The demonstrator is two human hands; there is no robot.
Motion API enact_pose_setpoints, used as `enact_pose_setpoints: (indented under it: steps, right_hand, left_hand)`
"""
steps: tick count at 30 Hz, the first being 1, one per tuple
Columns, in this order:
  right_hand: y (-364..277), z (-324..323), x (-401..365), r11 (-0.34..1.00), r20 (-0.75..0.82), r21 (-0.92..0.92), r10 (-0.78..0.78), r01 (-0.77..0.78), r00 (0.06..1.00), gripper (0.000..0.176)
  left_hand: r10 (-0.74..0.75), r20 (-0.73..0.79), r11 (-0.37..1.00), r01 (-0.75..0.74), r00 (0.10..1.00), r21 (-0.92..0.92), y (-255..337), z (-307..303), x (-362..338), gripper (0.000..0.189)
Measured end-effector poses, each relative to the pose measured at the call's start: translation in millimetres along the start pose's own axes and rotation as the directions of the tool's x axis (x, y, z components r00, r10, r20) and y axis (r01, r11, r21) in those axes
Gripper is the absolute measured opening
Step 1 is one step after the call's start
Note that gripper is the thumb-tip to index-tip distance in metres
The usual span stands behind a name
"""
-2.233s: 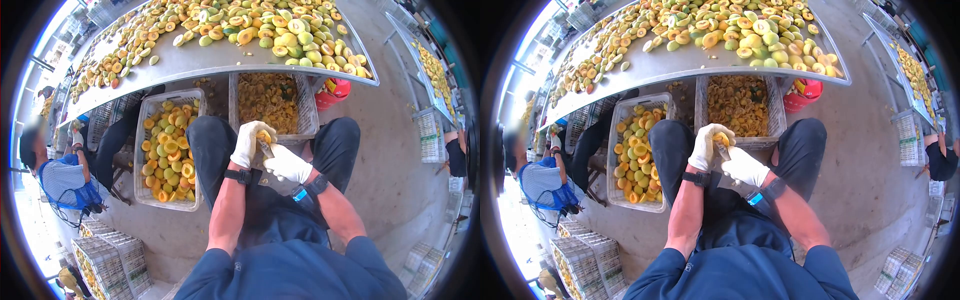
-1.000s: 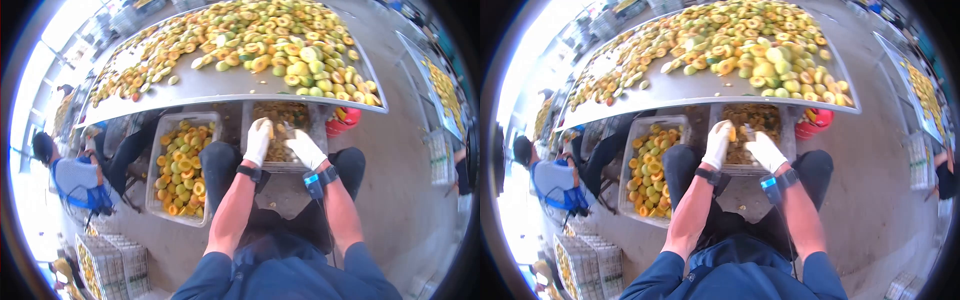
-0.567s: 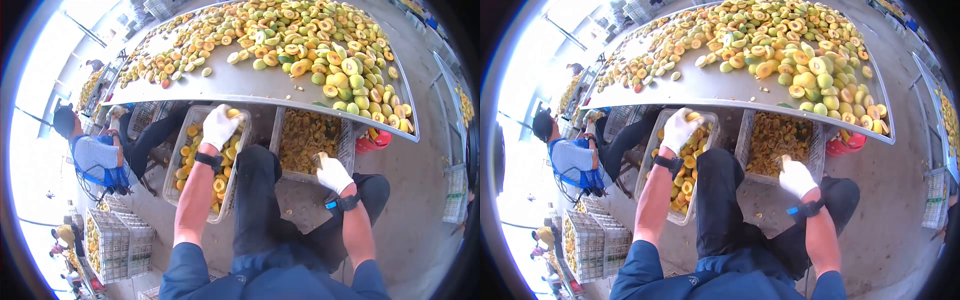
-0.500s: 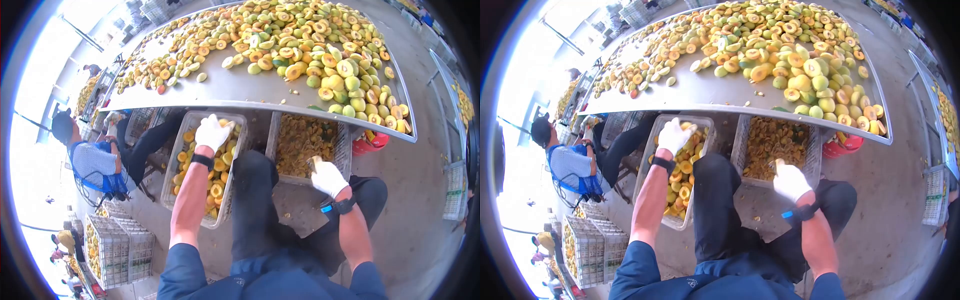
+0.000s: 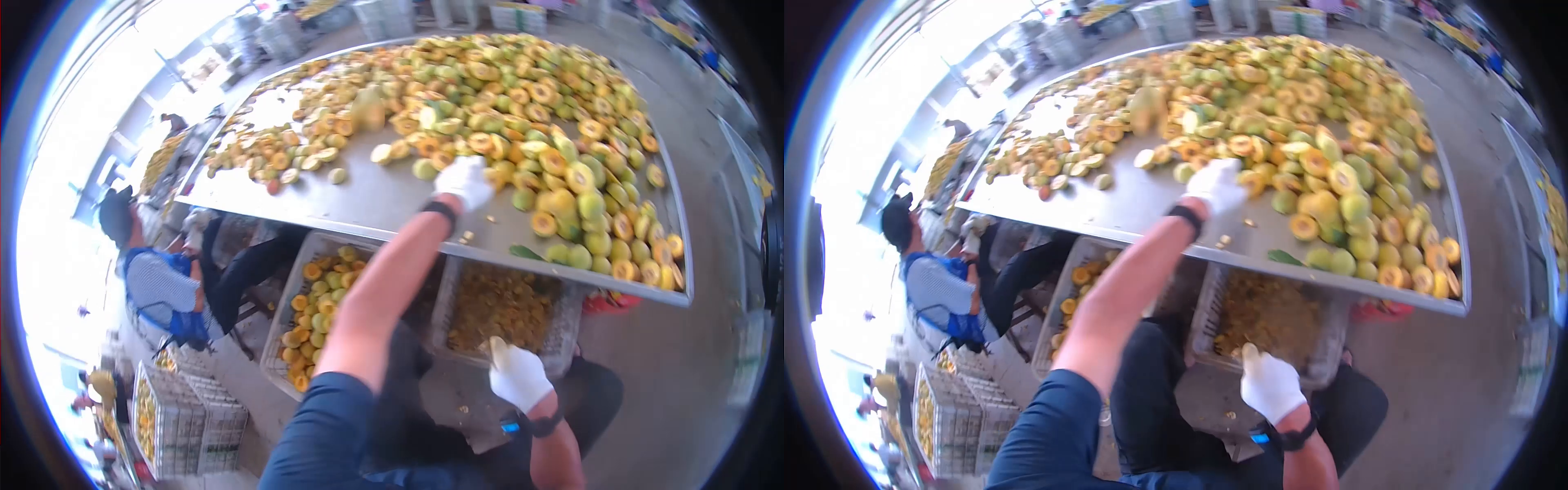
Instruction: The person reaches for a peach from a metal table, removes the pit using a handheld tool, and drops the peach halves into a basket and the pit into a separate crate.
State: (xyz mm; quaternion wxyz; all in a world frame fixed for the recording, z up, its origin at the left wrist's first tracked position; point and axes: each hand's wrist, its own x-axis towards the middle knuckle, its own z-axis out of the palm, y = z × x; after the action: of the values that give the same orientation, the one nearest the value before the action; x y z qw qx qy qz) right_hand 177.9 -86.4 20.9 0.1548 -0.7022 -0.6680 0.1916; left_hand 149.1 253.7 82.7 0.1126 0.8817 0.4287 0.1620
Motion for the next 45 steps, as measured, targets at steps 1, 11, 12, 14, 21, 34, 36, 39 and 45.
enact_pose_setpoints:
  steps: [1, 11, 12, 14, 21, 34, 36, 39, 45]
  right_hand:
    - [1, -1, 0, 1.0, -0.013, 0.024, -0.009, 0.01, 1.0, 0.022]
    - [14, 9, -1, 0.994, 0.03, -0.009, -0.11, 0.111, 0.993, 0.044]
    - [15, 11, -2, 0.993, 0.015, -0.02, -0.114, 0.114, 0.993, 0.045]
    - [14, 11, -4, 0.991, -0.005, -0.017, -0.136, 0.136, 0.991, 0.044]
    - [30, 24, -2, 0.991, 0.034, 0.036, -0.127, 0.125, 0.991, 0.035]
    - [51, 34, -19, 0.959, -0.11, 0.16, -0.22, 0.236, 0.969, 0.028]
    - [46, 36, -24, 0.936, 0.028, 0.351, -0.007, -0.004, 1.0, 0.03]
    - [39, 42, -31, 0.818, 0.188, 0.516, 0.18, -0.253, 0.966, 0.033]
    - [2, 31, -45, 0.748, 0.241, 0.575, 0.232, -0.331, 0.942, 0.031]
  left_hand:
    - [0.017, -0.025, 1.0, -0.017, 1.0, 0.005, 7, 5, 9, 0.028]
    - [-0.149, 0.201, 0.989, 0.144, 0.968, 0.039, 38, 15, 7, 0.027]
    - [-0.152, 0.164, 0.988, 0.149, 0.975, 0.033, 42, 10, -1, 0.027]
    - [-0.133, 0.116, 0.986, 0.144, 0.984, -0.088, 48, -12, -21, 0.029]
    - [-0.225, 0.368, 0.083, 0.394, 0.902, -0.915, 45, -19, -176, 0.023]
    - [-0.389, 0.513, -0.398, 0.363, 0.765, -0.843, 48, 72, -360, 0.032]
    - [-0.218, 0.655, -0.459, 0.517, 0.723, -0.723, 31, 74, -364, 0.032]
    - [-0.291, 0.551, -0.436, 0.405, 0.782, -0.804, 23, 144, -348, 0.037]
    - [-0.126, 0.357, -0.402, 0.281, 0.925, -0.871, 41, 78, -359, 0.041]
